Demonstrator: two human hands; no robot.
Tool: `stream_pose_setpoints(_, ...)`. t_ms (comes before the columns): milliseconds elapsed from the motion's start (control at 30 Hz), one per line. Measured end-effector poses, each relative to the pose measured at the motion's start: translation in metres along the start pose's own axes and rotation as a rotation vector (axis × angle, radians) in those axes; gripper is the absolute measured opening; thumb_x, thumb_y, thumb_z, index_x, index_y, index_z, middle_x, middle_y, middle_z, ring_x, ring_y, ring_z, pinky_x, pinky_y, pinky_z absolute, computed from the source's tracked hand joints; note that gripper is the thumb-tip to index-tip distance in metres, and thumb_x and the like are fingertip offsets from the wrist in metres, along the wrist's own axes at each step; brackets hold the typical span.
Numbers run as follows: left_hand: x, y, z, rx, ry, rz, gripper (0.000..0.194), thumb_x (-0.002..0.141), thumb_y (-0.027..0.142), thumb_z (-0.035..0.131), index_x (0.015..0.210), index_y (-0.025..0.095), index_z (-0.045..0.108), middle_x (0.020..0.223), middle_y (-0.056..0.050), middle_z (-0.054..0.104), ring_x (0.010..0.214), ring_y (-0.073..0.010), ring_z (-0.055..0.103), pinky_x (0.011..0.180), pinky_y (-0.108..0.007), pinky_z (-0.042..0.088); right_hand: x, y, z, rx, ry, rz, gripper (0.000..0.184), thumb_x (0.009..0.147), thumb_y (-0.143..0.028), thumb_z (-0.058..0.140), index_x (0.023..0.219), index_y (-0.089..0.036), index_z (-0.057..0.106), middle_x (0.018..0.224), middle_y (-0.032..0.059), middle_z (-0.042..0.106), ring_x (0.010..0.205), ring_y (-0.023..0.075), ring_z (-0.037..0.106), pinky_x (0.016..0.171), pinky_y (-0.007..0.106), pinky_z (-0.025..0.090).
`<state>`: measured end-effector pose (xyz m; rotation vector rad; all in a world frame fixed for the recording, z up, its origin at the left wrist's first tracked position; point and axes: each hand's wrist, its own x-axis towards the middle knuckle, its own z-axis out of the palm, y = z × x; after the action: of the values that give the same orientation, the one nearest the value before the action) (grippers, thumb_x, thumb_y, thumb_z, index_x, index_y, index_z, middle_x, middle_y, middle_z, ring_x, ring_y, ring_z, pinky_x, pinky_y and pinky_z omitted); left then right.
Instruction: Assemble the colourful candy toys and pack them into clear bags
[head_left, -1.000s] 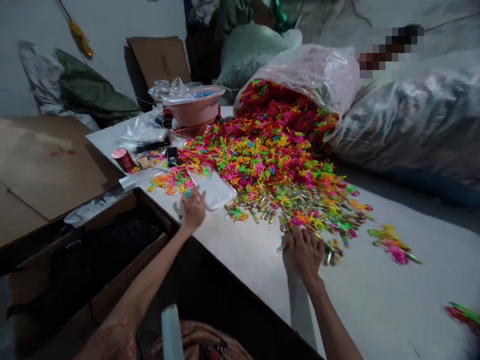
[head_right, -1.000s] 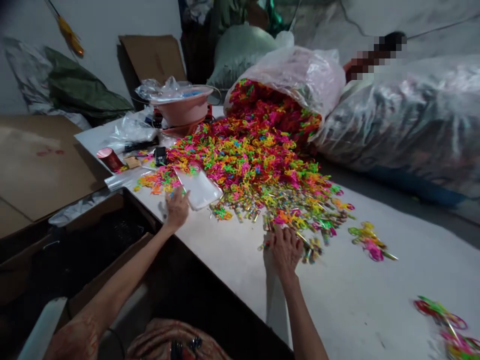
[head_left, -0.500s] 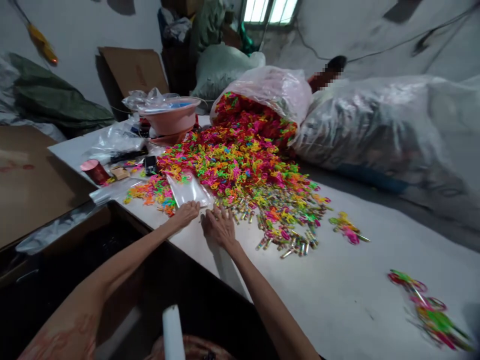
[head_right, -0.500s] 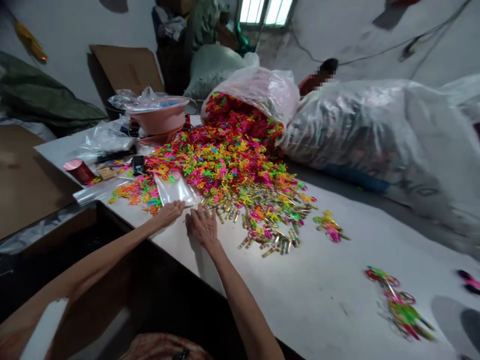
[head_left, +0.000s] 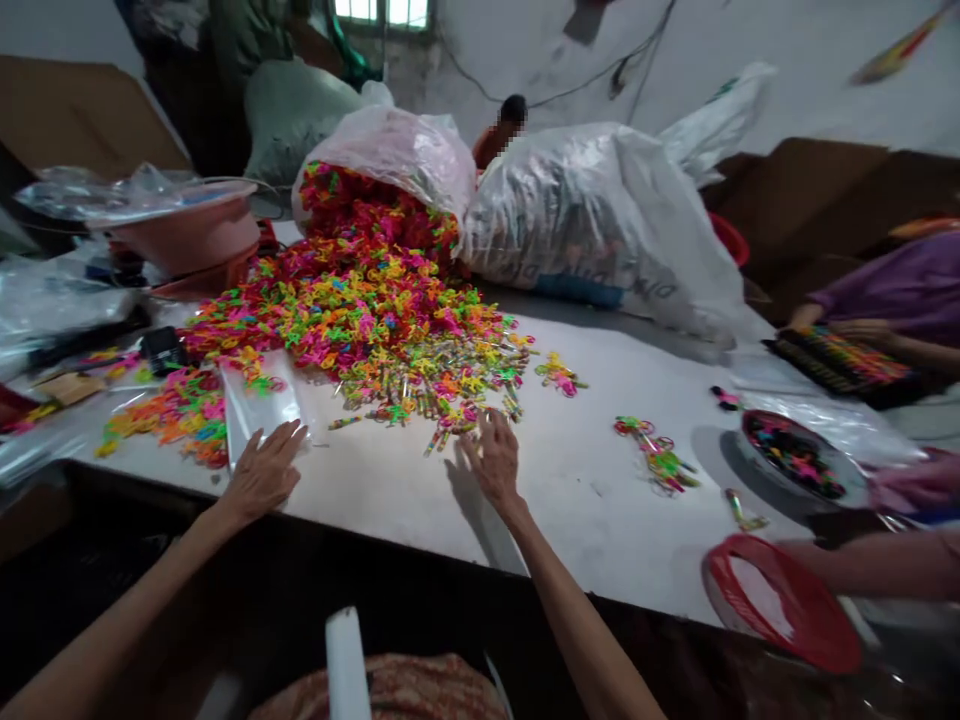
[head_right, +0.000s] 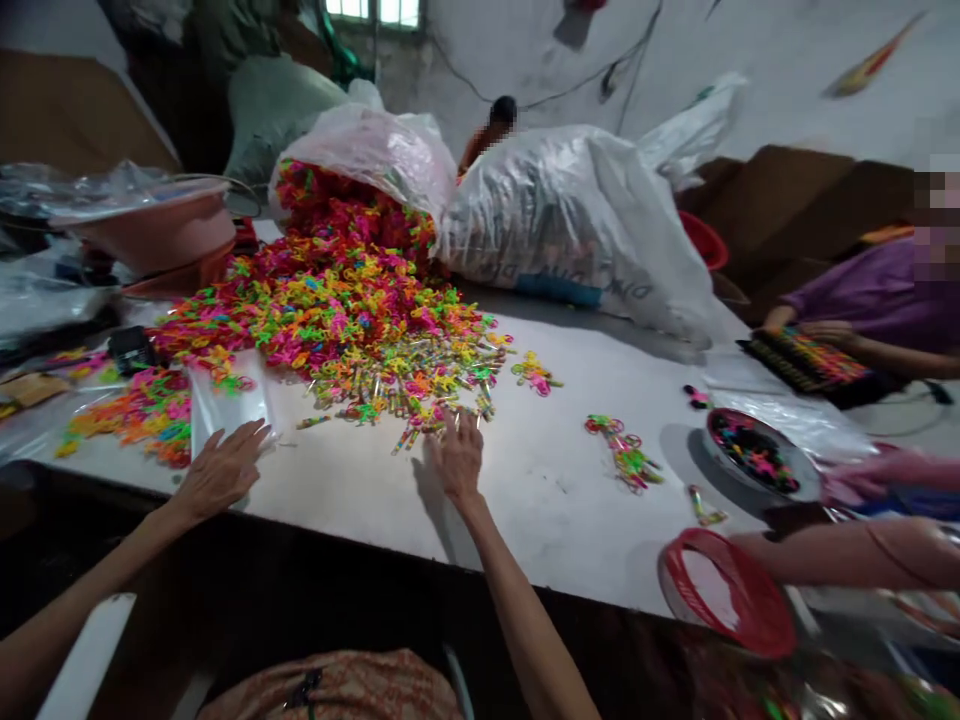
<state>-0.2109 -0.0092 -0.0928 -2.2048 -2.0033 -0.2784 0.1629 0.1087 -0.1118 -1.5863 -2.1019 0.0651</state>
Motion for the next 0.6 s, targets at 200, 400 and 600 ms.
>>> stream_pose_setpoints(200, 0.119, 0.081, 0.014, -0.192, -0.039, -0.19, 0.055, 0.094, 0.043, 0.034, 0.144, 0.021, 0.038, 0.154, -0.013, 0.035, 0.142, -0.0264, 0.031, 0.112, -0.053, 0.028, 0.053, 0.083, -0.023, 0.078, -0.041, 0.516, 0.066, 0.091, -0.053, 0.034, 0.145, -0.014, 0.037, 0.146, 0.0182, 0.04, 0.138, 0.0281, 0.034, 0.108, 0.041, 0.033)
stream_pose_setpoints(400, 0.16, 0.109, 0.054, -0.199, 0.013, -0.222, 0.056, 0.094, 0.043, 0.033, 0.146, 0.022, 0.037, 0.155, -0.011, 0.032, 0.144, -0.0299, 0.025, 0.109, -0.054, 0.03, 0.153, 0.13, -0.035, -0.052, -0.108, 0.575, 0.062, 0.093, -0.053, 0.033, 0.145, -0.019, 0.038, 0.15, 0.0158, 0.037, 0.139, 0.0283, 0.032, 0.109, 0.044, 0.029)
stream_pose_setpoints(600, 0.158, 0.099, 0.063, -0.098, 0.359, -0.07, 0.047, 0.094, 0.037, 0.039, 0.137, 0.022, 0.05, 0.14, -0.014, 0.053, 0.13, -0.0295, 0.046, 0.11, -0.052, 0.026, 0.217, 0.191, -0.031, -0.213, 0.045, 0.626, 0.055, 0.095, -0.049, 0.034, 0.14, -0.021, 0.047, 0.15, 0.0182, 0.037, 0.139, 0.0358, 0.027, 0.106, 0.063, 0.021)
